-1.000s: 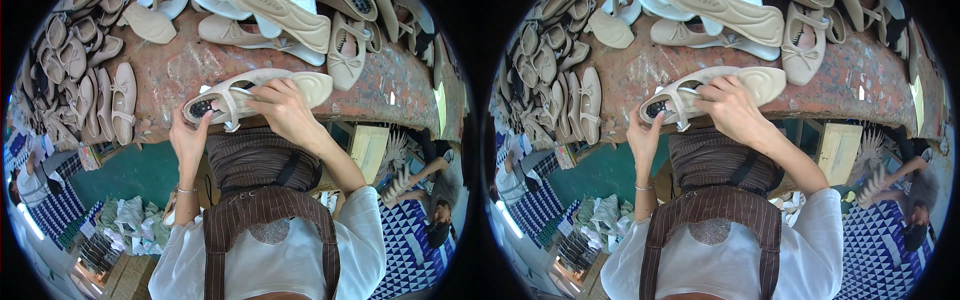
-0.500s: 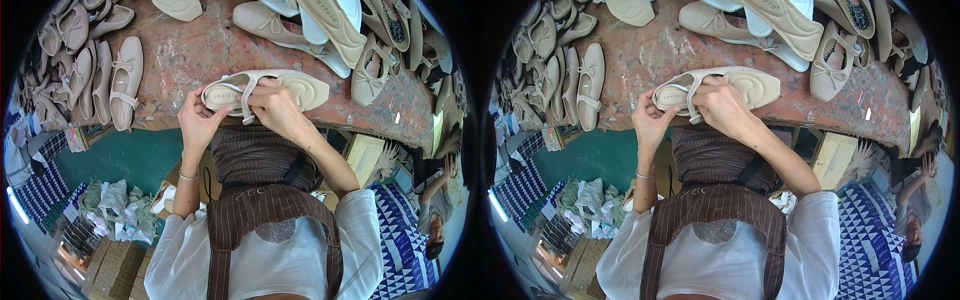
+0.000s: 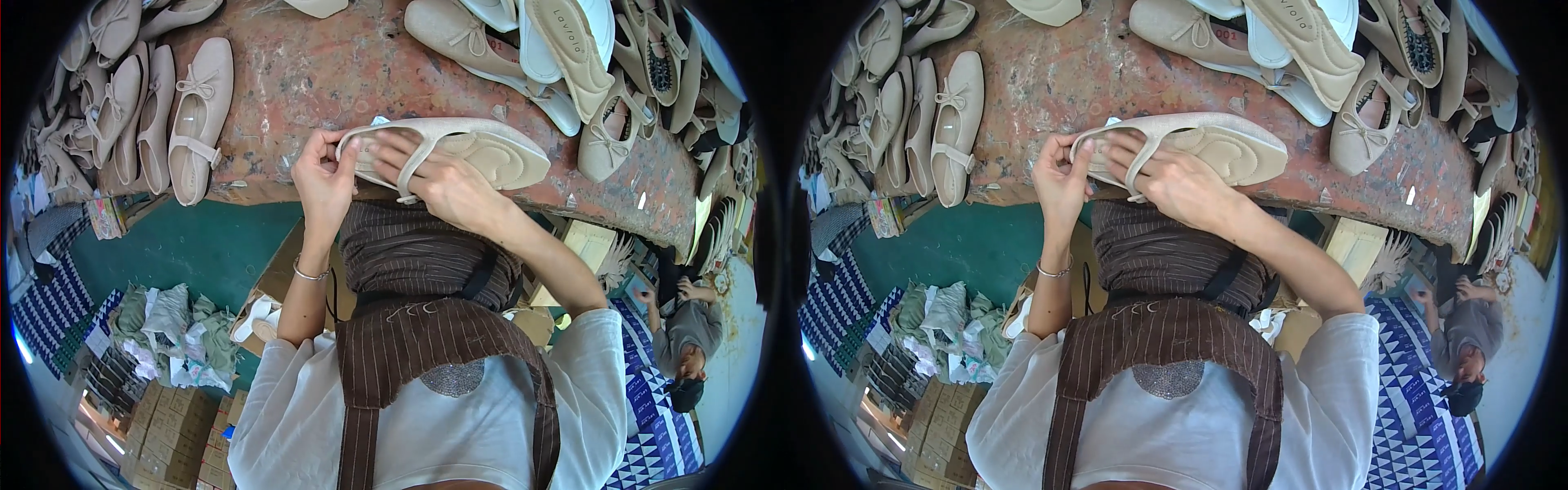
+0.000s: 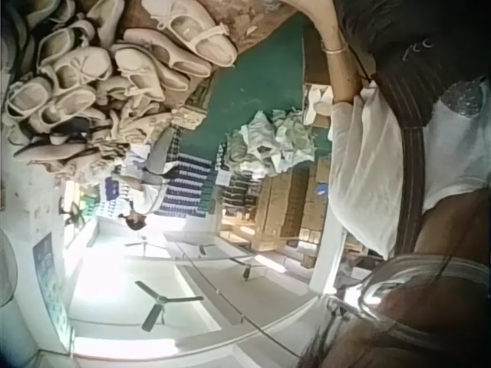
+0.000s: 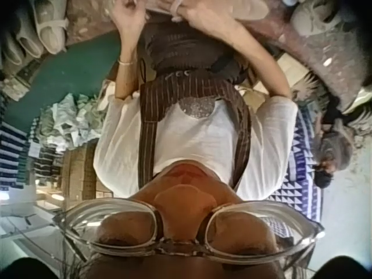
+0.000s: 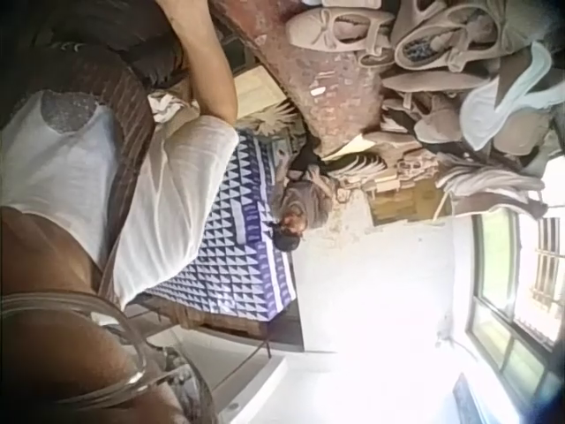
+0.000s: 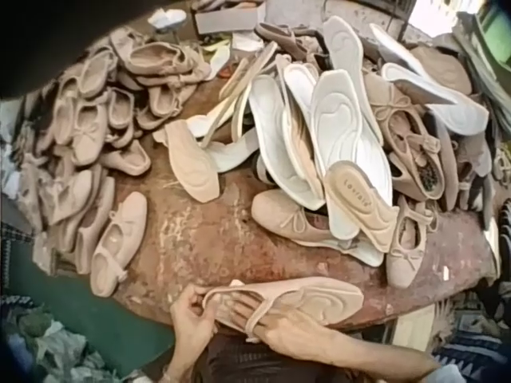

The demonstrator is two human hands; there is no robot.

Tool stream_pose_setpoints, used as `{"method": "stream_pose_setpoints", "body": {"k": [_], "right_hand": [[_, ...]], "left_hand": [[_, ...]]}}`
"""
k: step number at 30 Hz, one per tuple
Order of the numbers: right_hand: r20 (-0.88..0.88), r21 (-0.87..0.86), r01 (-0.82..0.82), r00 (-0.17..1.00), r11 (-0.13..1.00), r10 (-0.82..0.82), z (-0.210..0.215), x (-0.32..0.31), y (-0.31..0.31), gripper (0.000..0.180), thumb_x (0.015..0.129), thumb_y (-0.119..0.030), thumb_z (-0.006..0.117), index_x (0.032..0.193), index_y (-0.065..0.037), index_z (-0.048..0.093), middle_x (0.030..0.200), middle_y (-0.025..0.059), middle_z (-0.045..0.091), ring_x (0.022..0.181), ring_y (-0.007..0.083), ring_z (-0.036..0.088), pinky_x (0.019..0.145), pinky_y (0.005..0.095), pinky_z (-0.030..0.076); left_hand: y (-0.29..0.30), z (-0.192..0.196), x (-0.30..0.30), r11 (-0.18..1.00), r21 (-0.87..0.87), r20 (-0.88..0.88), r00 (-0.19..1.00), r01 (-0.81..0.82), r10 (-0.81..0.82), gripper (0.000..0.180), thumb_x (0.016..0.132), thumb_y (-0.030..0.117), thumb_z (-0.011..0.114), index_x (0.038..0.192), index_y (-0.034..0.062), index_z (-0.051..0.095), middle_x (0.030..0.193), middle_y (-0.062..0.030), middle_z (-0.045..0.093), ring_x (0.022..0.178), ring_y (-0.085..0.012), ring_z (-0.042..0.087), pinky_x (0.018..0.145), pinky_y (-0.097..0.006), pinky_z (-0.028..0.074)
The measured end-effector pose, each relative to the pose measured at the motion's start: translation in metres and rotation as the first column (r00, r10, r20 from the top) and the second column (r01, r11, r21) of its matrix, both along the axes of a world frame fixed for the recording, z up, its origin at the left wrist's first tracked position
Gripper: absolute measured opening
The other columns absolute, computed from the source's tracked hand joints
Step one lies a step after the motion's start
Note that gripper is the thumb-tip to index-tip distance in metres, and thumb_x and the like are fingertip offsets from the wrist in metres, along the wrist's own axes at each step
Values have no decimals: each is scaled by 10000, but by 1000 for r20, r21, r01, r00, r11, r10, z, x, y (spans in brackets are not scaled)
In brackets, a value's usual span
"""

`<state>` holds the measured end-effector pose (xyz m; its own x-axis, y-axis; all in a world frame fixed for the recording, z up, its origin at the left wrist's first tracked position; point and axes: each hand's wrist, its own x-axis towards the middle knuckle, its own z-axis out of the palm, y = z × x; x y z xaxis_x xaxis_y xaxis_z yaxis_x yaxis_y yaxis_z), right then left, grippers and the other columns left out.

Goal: Inserting insoles into shoe uppers and verifying the fit during production.

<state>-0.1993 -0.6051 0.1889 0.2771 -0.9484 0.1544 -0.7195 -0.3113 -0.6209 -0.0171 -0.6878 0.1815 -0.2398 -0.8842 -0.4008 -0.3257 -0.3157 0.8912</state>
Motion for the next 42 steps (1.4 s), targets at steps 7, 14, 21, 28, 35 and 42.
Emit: {"method": "stream_pose_setpoints", "body": {"k": [7,14,21,28,35,42], "right_hand": [[-136,80,82,988,993,-71,18,15,13,393,813,-44,550,1183,-63,682,1306,158,619,1270,275,553,1081,377,442],[-395,2,271,885,963,-248,25,-1,43,271,717,-39,604,953,-16,736,1142,139,692,1173,270,620,1128,432,381],[-10,-182,869,466,460,-885,31,-59,48,415,818,-121,714,1220,-53,643,1153,179,651,1085,353,603,957,429,477],[224,22,715,678,699,-700,57,-45,81,219,673,-3,700,859,-24,586,1064,163,638,972,351,661,882,416,521],[-166,-19,722,679,691,-715,20,1,108,370,803,20,561,1169,57,525,1378,277,527,1305,393,516,1158,615,205],[-194,-92,719,666,689,-721,13,-25,70,475,781,-18,569,1249,61,546,1212,238,594,1191,377,568,1161,556,245]], "left_hand": [[-10,-6,1,973,-216,195,980,77,-34,41,892,35,636,893,3,663,588,-38,549,520,-64,440,481,-266,350],[-7,6,-5,955,-233,257,959,181,-119,92,931,58,604,900,-23,635,617,-86,629,471,-120,570,433,-295,413],[99,4,-18,875,-34,194,862,483,-468,164,965,97,599,911,-3,482,677,-107,676,489,-94,604,407,-248,458],[134,30,-48,283,-713,425,716,642,-554,227,762,210,792,890,61,677,807,-55,619,716,-224,609,578,-307,477],[148,-9,-71,154,-428,650,422,890,-632,600,887,249,582,1409,-16,452,1414,-240,465,1402,-417,325,1149,-634,194],[147,-17,-72,155,-487,694,489,859,-528,596,821,147,666,1329,-114,495,1302,-315,507,1319,-477,413,1101,-581,352]]}}
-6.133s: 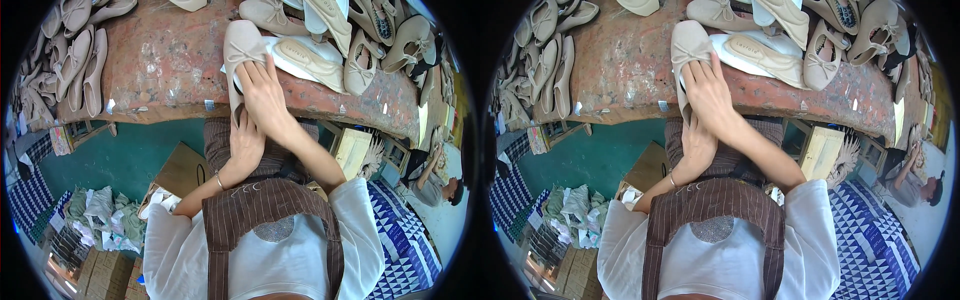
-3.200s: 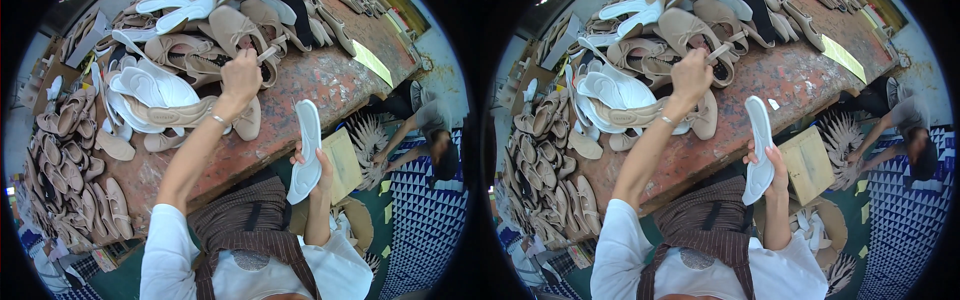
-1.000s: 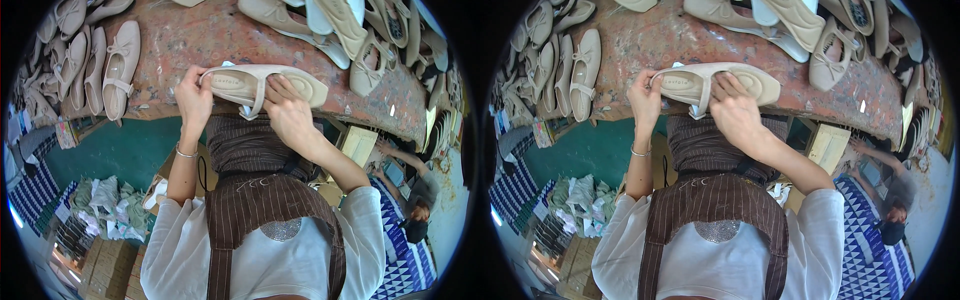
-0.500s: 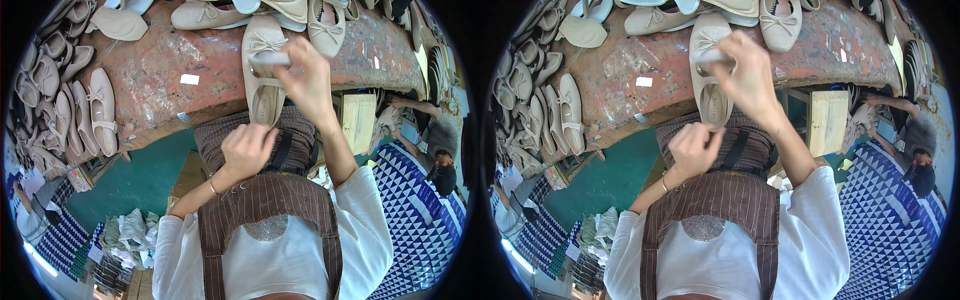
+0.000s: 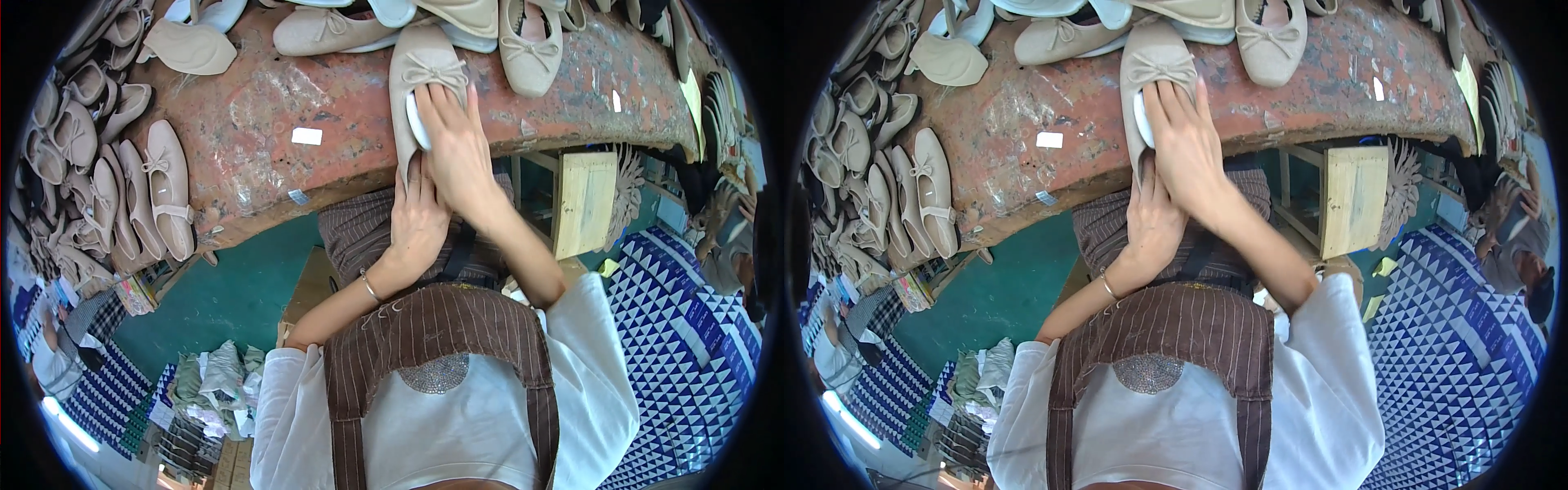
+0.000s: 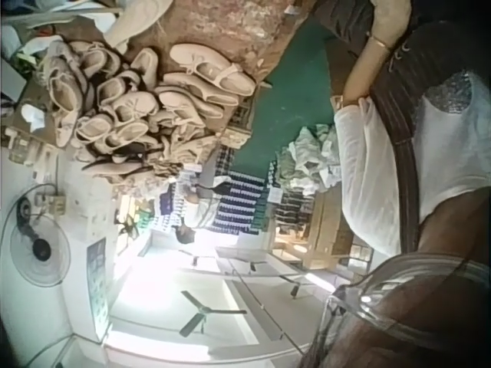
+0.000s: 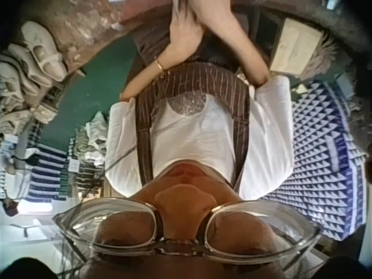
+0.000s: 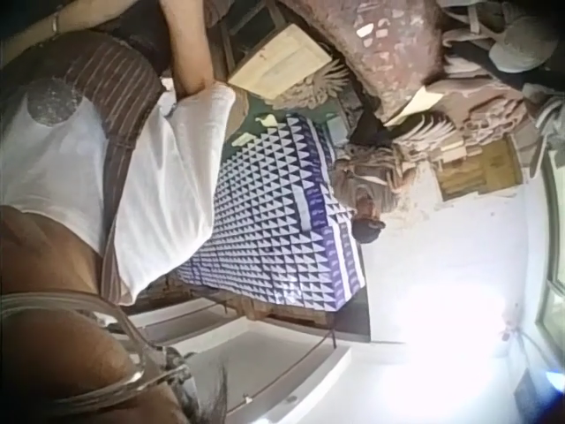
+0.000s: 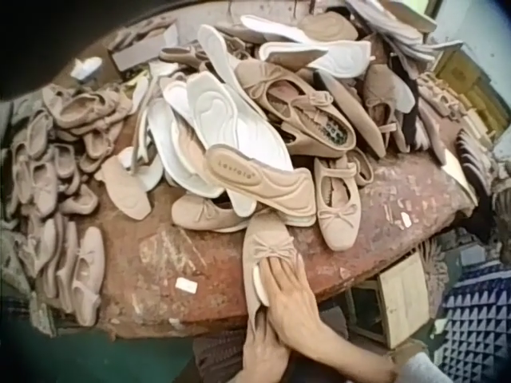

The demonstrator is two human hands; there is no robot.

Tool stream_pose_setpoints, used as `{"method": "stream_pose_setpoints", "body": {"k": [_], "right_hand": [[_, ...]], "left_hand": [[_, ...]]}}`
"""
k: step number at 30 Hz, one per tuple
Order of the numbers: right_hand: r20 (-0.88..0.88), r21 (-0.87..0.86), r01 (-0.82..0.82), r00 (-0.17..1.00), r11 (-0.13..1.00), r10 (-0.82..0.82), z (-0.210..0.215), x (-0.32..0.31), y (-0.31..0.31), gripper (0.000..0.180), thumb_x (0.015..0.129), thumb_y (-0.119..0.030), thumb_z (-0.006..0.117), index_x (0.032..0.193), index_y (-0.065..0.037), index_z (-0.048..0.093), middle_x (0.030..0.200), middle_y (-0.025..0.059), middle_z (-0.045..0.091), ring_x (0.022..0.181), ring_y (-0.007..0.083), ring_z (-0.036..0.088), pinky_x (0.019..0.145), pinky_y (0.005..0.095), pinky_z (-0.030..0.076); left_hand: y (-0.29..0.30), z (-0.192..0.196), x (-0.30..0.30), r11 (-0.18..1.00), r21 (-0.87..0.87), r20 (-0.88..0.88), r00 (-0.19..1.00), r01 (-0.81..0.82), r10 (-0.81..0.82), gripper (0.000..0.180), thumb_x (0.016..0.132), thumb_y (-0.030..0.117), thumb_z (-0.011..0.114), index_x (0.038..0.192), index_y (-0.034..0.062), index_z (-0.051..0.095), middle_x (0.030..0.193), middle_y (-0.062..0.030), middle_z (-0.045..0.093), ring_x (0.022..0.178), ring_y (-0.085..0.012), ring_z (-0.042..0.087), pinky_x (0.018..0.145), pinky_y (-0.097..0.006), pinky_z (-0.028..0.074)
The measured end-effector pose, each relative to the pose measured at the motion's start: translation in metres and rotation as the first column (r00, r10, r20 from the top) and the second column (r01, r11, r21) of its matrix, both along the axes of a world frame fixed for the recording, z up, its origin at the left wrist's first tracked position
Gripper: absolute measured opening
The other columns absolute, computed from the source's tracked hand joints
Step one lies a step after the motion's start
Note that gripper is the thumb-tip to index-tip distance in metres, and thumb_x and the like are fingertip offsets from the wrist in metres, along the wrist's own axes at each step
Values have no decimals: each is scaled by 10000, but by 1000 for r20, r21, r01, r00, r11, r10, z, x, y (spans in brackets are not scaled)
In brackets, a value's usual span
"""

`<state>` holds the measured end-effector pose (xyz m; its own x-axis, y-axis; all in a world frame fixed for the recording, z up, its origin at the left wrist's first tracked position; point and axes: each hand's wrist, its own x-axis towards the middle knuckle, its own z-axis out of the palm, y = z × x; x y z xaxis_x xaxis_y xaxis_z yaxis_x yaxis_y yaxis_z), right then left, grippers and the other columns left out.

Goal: Inserting insoles into shoe uppers and verifying the fit during production.

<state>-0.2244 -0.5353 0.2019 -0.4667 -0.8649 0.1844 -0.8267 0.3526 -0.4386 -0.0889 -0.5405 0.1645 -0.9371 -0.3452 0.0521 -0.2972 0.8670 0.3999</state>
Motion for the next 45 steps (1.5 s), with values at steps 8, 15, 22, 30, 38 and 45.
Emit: {"method": "stream_pose_setpoints", "body": {"k": [8,15,22,30,38,45], "right_hand": [[81,342,-3,996,940,-27,0,-14,-23,476,793,-50,550,1252,76,556,1127,249,605,1128,376,584,1163,537,255],[-219,102,42,976,994,-18,-20,18,0,473,820,-33,498,1257,148,502,1282,331,548,1272,415,510,1172,554,219],[-172,70,47,984,996,-34,-16,21,1,542,784,6,520,1305,145,464,1233,308,563,1205,417,549,1145,564,263],[-161,225,-5,986,974,42,-16,-19,-34,151,822,-29,506,769,20,638,797,179,657,861,313,676,1158,650,137],[-93,-310,85,989,947,-119,51,-85,-33,538,756,-25,740,1273,-87,602,1247,150,610,1264,321,534,1112,474,378],[36,-361,-49,997,931,66,44,-105,-54,514,645,5,717,1141,-70,606,995,121,543,1004,316,571,986,444,432]], "left_hand": [[1,3,-7,998,-38,-38,998,-43,41,509,821,165,651,1268,-68,584,1269,-282,554,1271,-465,482,1074,-560,401],[4,-3,1,997,-48,-43,998,-55,53,429,789,185,680,1168,-14,666,1199,-252,609,1142,-389,592,984,-453,495],[0,-10,1,999,-13,-81,996,-32,31,428,762,143,691,1160,-11,653,1227,-234,606,1137,-383,600,911,-433,530],[-8,8,-9,998,18,-57,996,-63,64,495,764,138,662,1199,-86,590,1319,-274,548,1254,-367,532,917,-398,523],[-129,88,139,287,925,15,778,-250,628,408,834,233,642,1067,-98,691,1032,-126,710,942,-202,685,874,-362,532],[-262,127,186,553,-169,-514,552,-816,657,387,990,130,586,1336,-39,553,1368,-141,562,1249,-228,517,1056,-362,400]]}}
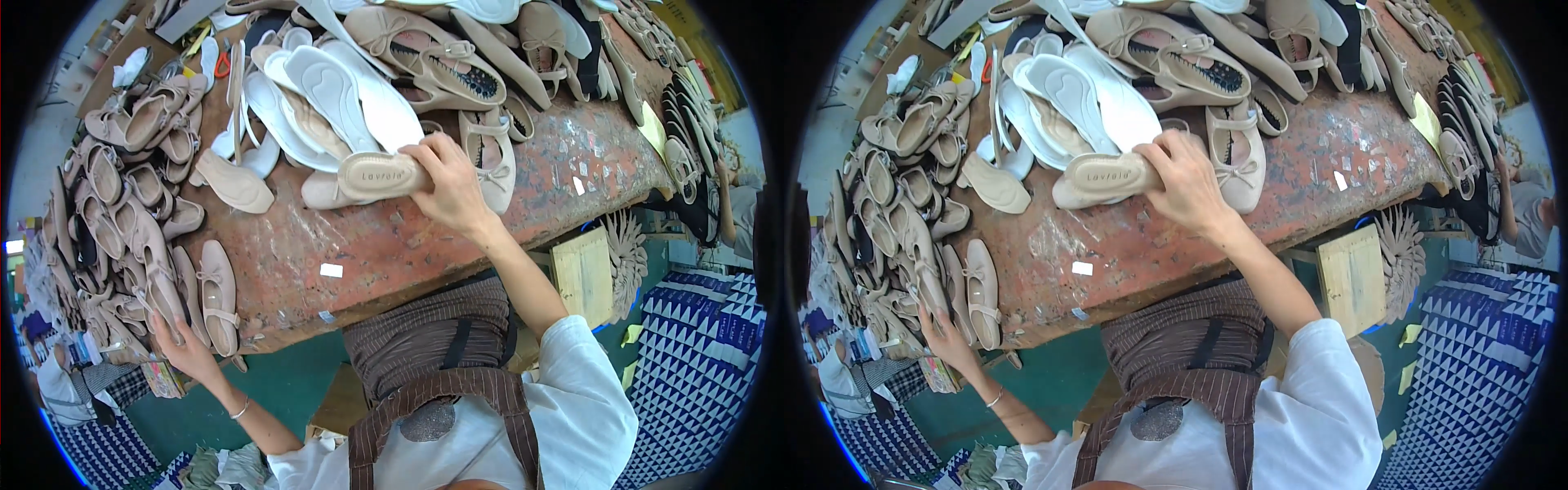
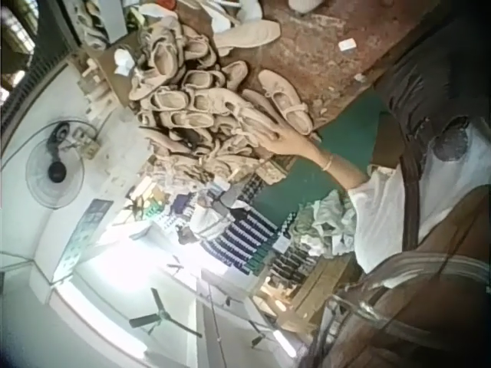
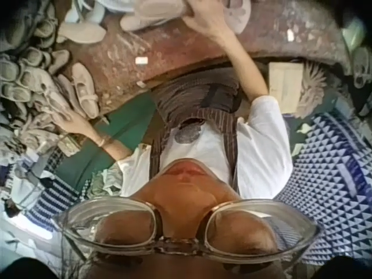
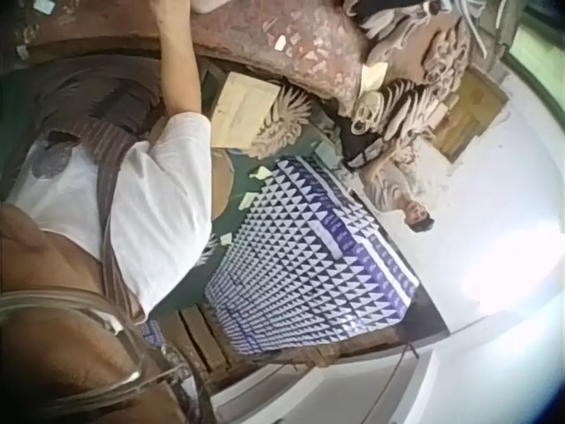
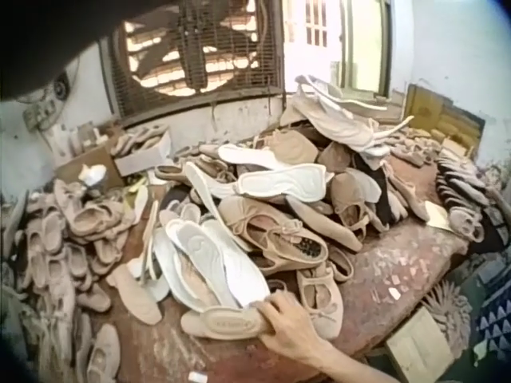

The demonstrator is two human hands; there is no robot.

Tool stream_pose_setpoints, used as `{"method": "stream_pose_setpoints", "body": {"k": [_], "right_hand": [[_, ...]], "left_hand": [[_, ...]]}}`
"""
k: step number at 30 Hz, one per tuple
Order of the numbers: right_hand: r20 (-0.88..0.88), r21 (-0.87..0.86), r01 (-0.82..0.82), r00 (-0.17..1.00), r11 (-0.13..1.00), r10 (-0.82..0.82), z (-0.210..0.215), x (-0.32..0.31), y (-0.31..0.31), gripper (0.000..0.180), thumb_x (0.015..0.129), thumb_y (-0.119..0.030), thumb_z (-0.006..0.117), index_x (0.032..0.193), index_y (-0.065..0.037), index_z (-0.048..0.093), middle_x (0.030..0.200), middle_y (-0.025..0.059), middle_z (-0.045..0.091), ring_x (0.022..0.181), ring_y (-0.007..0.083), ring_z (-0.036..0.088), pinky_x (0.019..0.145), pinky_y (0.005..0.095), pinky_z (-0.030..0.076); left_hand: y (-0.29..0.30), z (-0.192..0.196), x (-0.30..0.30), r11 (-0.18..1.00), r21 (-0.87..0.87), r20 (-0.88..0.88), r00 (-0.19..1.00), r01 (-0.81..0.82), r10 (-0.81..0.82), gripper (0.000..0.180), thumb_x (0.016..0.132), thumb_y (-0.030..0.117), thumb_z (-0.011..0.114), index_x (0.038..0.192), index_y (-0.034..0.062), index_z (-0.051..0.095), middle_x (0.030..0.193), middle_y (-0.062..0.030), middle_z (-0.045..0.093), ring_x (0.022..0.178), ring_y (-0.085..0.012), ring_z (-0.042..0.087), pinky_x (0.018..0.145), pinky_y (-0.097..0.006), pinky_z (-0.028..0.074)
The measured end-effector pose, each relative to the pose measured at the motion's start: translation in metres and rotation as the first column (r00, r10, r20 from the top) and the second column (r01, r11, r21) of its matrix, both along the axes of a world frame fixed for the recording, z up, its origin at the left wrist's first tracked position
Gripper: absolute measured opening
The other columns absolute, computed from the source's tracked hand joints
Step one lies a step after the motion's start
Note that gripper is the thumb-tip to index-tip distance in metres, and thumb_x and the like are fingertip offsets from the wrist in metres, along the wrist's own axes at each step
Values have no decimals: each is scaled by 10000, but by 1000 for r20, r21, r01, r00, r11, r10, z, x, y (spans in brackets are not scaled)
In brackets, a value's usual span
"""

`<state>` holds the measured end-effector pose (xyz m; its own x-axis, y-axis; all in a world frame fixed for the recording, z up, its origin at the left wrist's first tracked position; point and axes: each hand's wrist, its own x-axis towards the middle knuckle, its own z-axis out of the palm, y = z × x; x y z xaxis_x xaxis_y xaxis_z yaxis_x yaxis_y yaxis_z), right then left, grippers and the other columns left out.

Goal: Inserting insoles into shoe uppers and verifying the fit during production.

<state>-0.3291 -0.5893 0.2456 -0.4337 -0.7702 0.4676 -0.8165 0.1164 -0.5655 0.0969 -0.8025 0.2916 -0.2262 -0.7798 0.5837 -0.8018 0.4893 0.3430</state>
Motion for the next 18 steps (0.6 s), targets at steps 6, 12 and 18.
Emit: {"method": "stream_pose_setpoints", "body": {"k": [6,12,18], "right_hand": [[176,-449,360,933,818,-314,13,-5,27,399,672,-2,749,1030,-23,574,927,141,613,873,347,603,734,407,491],[312,-54,687,701,725,-641,34,-10,74,438,888,-250,716,1220,-19,548,934,133,642,818,280,635,755,385,492],[978,-208,314,36,926,207,15,6,139,611,1044,-383,470,1461,45,344,1010,102,615,751,114,569,723,329,595]], "left_hand": [[79,27,-260,626,292,-475,678,723,-561,240,881,18,661,1117,21,705,1230,-127,659,981,-163,654,783,-266,537],[76,-6,-455,735,236,-87,767,636,-636,441,842,224,695,1175,-49,598,1156,-268,610,967,-405,659,823,-485,534],[53,32,-461,618,163,-274,637,769,-720,250,767,157,621,974,67,729,843,-186,704,791,-358,689,722,-427,533]]}}
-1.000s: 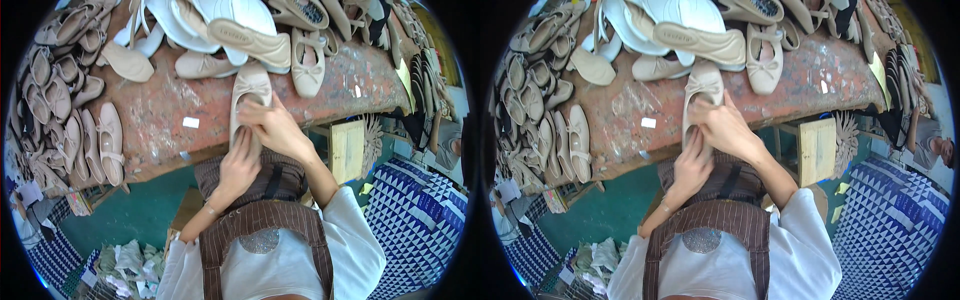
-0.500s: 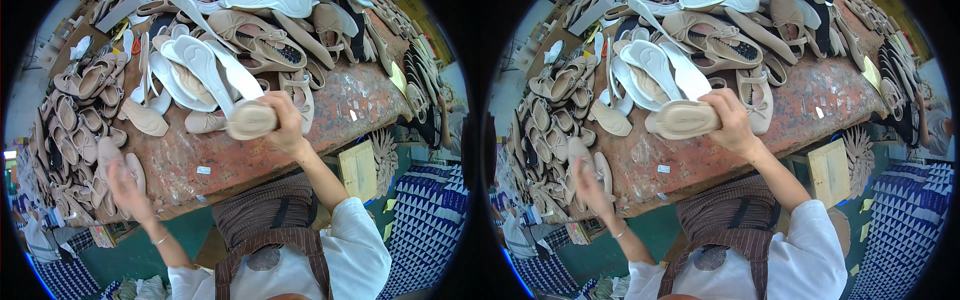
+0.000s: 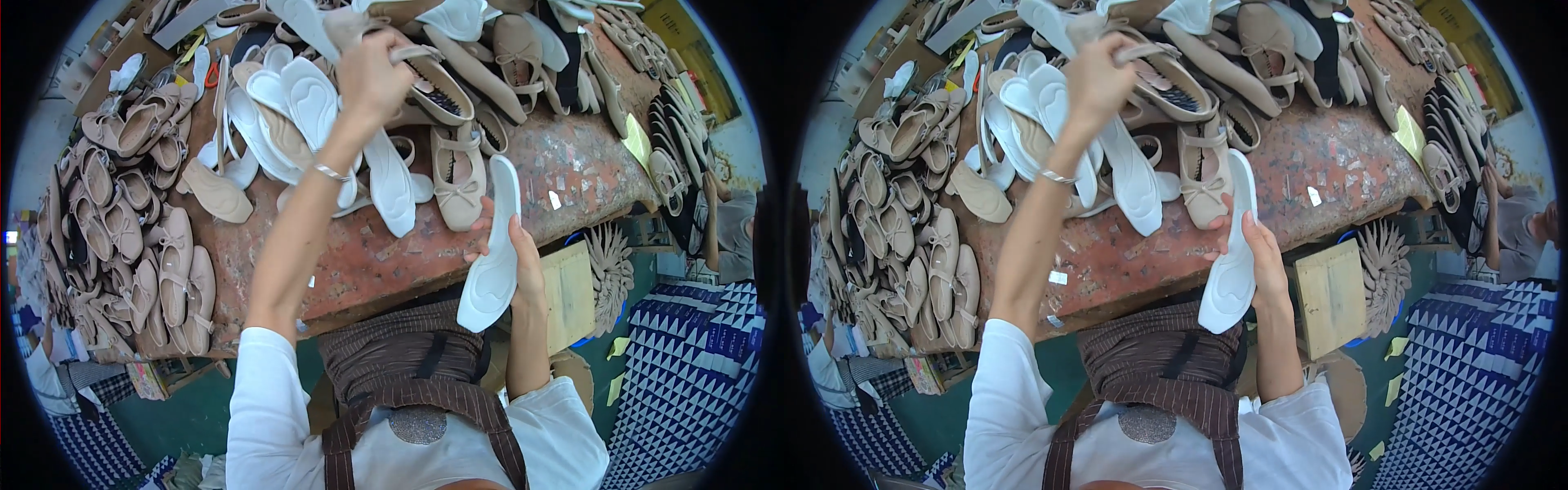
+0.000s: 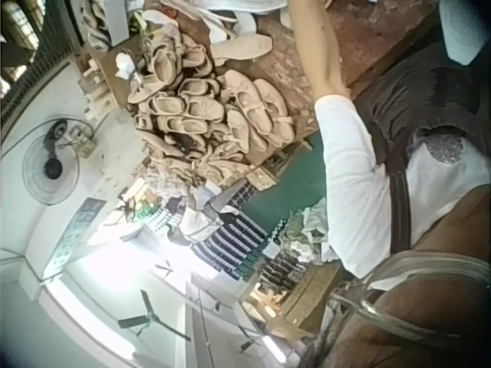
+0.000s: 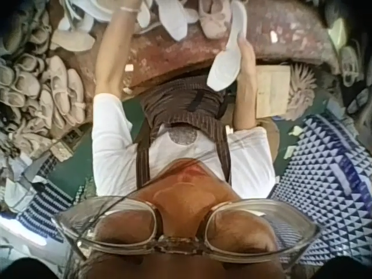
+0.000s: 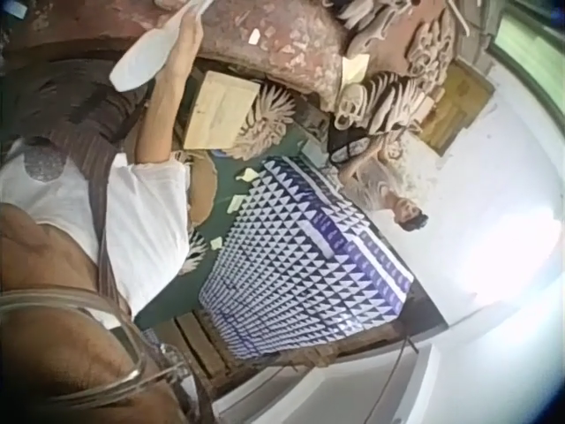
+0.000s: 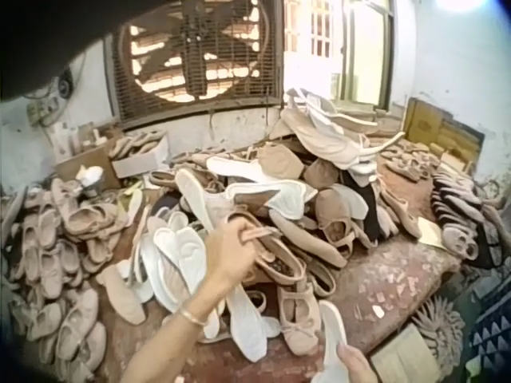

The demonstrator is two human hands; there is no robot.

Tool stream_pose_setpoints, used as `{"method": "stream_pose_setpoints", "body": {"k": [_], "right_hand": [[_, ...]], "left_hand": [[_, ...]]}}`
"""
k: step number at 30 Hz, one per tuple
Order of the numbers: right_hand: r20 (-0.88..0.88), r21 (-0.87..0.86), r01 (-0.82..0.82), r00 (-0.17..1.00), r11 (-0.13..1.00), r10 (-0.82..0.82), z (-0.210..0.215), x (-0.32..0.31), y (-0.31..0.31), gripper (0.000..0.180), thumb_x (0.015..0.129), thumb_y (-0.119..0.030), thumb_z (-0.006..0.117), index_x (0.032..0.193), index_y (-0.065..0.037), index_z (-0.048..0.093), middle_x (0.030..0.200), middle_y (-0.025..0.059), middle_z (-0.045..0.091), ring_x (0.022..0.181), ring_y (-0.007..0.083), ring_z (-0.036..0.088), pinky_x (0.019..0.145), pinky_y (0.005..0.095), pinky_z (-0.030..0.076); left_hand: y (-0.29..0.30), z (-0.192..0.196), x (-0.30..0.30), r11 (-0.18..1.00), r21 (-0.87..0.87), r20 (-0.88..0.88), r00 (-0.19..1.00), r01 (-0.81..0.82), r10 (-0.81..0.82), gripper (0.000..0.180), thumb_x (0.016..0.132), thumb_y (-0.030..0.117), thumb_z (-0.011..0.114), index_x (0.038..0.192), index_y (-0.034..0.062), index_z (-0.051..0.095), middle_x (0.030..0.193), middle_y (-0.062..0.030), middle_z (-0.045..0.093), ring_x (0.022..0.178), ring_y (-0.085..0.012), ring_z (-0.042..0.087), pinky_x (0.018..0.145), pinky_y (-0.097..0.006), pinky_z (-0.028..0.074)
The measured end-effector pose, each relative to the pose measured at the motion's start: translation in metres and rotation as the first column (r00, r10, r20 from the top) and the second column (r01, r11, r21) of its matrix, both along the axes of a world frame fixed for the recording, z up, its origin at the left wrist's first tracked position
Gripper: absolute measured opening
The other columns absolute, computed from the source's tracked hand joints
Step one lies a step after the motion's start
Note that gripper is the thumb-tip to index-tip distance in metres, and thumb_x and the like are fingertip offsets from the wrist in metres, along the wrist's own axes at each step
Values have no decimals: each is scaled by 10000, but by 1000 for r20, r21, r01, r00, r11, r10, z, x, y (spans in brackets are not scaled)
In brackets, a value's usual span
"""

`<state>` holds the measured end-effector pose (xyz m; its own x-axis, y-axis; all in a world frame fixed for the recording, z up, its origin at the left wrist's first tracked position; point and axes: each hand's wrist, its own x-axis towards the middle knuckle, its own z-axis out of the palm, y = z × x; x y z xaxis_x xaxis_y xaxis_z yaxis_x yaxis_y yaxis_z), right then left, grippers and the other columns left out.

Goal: Inserting insoles into shoe uppers and verifying the fit during production.

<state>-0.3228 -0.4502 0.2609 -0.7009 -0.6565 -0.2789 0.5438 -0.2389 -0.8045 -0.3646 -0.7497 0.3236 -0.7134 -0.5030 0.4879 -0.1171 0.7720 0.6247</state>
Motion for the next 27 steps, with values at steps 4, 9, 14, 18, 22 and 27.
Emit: {"method": "stream_pose_setpoints", "body": {"k": [4,9,14,18,22,27], "right_hand": [[104,-62,20,994,998,-13,-11,0,15,649,1038,-431,452,1479,26,319,1146,133,574,798,129,551,803,416,609],[-77,66,-55,995,996,60,-9,0,17,660,1053,-517,309,1396,38,412,1115,157,602,728,120,524,713,341,584],[-517,450,-108,778,886,357,8,36,-22,539,1062,-371,324,1281,59,564,1011,122,605,728,159,502,733,334,453],[-782,619,54,-39,783,622,6,63,-52,426,908,-180,609,1304,-23,600,1099,152,616,990,316,550,887,416,424],[-830,556,-95,-110,826,546,-23,84,-87,270,732,-38,700,998,-34,741,1151,95,643,1032,276,572,931,416,430],[-834,540,-297,-65,788,548,-40,108,-131,271,709,-27,739,978,-50,762,1074,80,700,1026,268,620,929,406,448]], "left_hand": [[-6,71,96,939,39,23,939,342,-343,210,703,-40,555,878,-1,665,694,-79,639,637,-115,573,606,-268,442],[18,12,209,910,286,388,832,300,-396,99,694,-35,574,785,-5,596,679,-109,570,642,-235,579,603,-332,443],[22,-73,275,920,390,410,886,42,-215,150,717,-74,583,847,2,593,987,-118,592,909,-270,593,786,-377,478],[40,-86,318,955,-107,347,890,-275,295,547,755,152,809,1242,54,579,1168,-158,589,1013,-352,619,857,-428,512],[70,-100,354,714,195,592,661,-672,461,647,744,264,860,1257,-9,576,992,-136,602,696,-224,646,630,-344,524],[82,-125,360,619,600,306,861,-506,407,701,695,67,884,1306,-19,552,1136,-94,514,842,-159,653,694,-254,598]]}}
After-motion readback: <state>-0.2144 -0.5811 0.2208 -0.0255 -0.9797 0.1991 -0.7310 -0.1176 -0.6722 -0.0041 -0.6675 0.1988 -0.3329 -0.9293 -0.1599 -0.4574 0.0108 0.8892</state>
